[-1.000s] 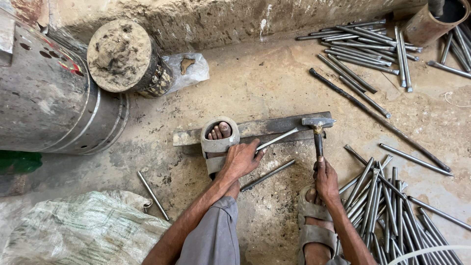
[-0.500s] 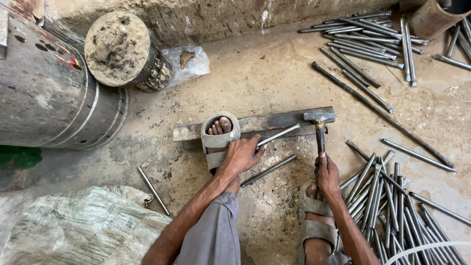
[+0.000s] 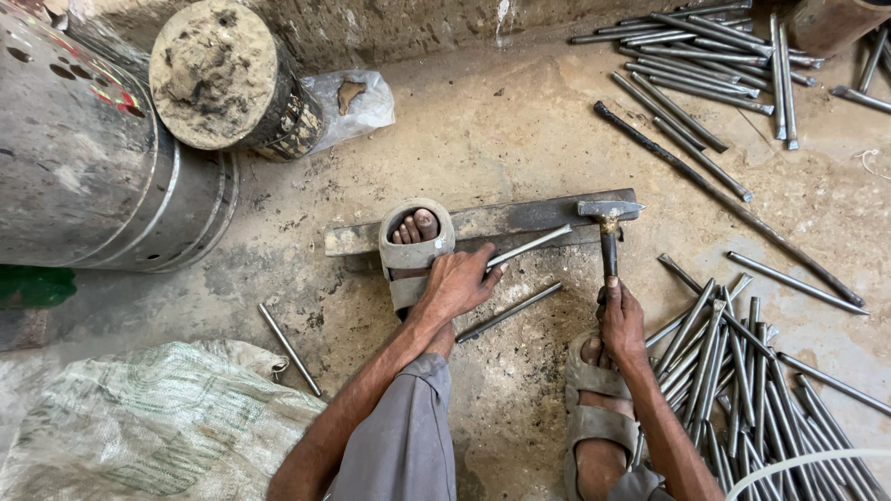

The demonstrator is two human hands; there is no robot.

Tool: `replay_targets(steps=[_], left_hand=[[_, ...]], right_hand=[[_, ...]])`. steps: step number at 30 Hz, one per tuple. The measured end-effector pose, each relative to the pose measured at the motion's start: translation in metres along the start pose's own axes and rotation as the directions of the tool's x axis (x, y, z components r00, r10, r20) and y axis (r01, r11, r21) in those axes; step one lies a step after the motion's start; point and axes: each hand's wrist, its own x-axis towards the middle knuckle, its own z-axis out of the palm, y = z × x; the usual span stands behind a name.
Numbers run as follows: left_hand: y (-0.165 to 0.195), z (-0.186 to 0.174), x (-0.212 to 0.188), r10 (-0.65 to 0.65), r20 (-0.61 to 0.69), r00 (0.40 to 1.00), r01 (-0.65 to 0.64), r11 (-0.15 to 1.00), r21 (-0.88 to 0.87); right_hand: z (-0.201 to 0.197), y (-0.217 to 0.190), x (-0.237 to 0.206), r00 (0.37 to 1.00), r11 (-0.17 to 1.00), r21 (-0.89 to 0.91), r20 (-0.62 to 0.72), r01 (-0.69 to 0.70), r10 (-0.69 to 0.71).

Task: The person sits on the floor and repeatedly hammers metal rods placed on a metal block to shape their ends. The person uses a hammer in the right hand and holds the rod with the left hand, striking the rod multiple times per piece.

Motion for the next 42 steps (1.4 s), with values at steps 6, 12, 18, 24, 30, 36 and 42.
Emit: replay_targets(steps=[6,12,18,24,30,36,42], left_hand=[[-0.002,0.002,-0.001,0.026,0.001,1.000,-0.026,1.000,0.010],[-0.002,0.000,-0.004,0.039,-0.028,0.999,-0.039,0.999,0.023],[0.000,-0.002,-0.004,0.015,0.005,1.000,-0.015,1.000,0.002],[0.003,-0.006,-0.003,0.041,-0.028,0.999,-0.041,0.999,0.007],[0.004,-0.007,-0.003,0.034,-0.004,0.999,-0.034,0.999,0.021],[0.002,-0.004,-0.005,0.051,-0.019,0.999,-0.051,0.999,0.020],[0.002,-0.003,-0.005,0.039,0.008,0.999,-0.040,0.999,0.031]], right_hand=[[0.001,0.004,0.000,1.000,0.999,0.034,0.003,0.019,-0.019],[0.001,0.004,0.000,1.000,1.000,0.019,0.001,-0.007,0.007],[0.000,0.001,-0.003,1.000,1.000,0.000,-0.003,0.015,-0.015],[0.000,-0.003,-0.004,1.000,1.000,0.000,-0.003,0.010,-0.010],[0.000,-0.003,-0.003,1.000,1.000,-0.006,-0.003,0.002,-0.002],[0.001,0.000,-0.003,1.000,1.000,-0.008,0.002,0.001,-0.001],[0.001,0.002,-0.004,1.000,1.000,-0.009,0.000,-0.009,0.009]])
